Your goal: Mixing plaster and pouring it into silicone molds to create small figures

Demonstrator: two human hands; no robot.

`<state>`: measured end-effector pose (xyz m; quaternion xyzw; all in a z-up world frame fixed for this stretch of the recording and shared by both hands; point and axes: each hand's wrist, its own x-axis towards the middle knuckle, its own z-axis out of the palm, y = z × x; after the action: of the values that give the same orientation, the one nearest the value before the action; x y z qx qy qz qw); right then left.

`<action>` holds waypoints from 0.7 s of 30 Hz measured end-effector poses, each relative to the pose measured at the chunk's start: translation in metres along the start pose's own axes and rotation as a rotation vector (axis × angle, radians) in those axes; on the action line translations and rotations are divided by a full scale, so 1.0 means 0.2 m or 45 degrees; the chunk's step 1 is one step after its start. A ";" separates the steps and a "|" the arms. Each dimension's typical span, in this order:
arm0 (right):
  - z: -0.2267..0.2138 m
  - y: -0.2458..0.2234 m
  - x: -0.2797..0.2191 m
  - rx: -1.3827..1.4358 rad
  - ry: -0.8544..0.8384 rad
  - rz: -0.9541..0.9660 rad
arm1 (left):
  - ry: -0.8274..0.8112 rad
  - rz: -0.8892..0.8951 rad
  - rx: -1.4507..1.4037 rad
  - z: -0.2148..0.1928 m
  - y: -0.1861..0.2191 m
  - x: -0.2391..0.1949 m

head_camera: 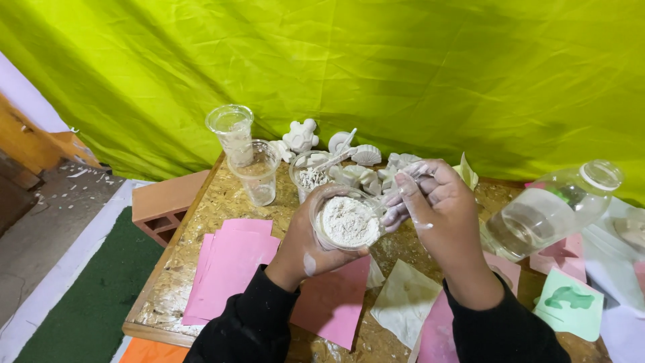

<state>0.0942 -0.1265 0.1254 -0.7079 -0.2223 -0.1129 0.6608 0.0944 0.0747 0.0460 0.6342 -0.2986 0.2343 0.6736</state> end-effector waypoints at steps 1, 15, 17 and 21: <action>0.01 0.00 0.00 0.041 0.028 0.036 | -0.008 -0.020 0.000 0.00 0.01 0.00; 0.03 0.06 0.06 0.197 0.313 0.157 | -0.061 -0.036 0.061 -0.05 0.02 0.01; 0.01 0.12 0.07 0.250 0.348 0.128 | -0.079 -0.041 0.069 -0.05 0.02 0.00; 0.01 0.15 0.08 0.255 0.377 0.110 | -0.079 -0.048 0.080 -0.04 0.02 0.01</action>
<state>0.1227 -0.1233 0.1053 -0.6232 -0.1020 -0.1648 0.7577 0.0939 0.0834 0.0491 0.6674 -0.3000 0.2111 0.6481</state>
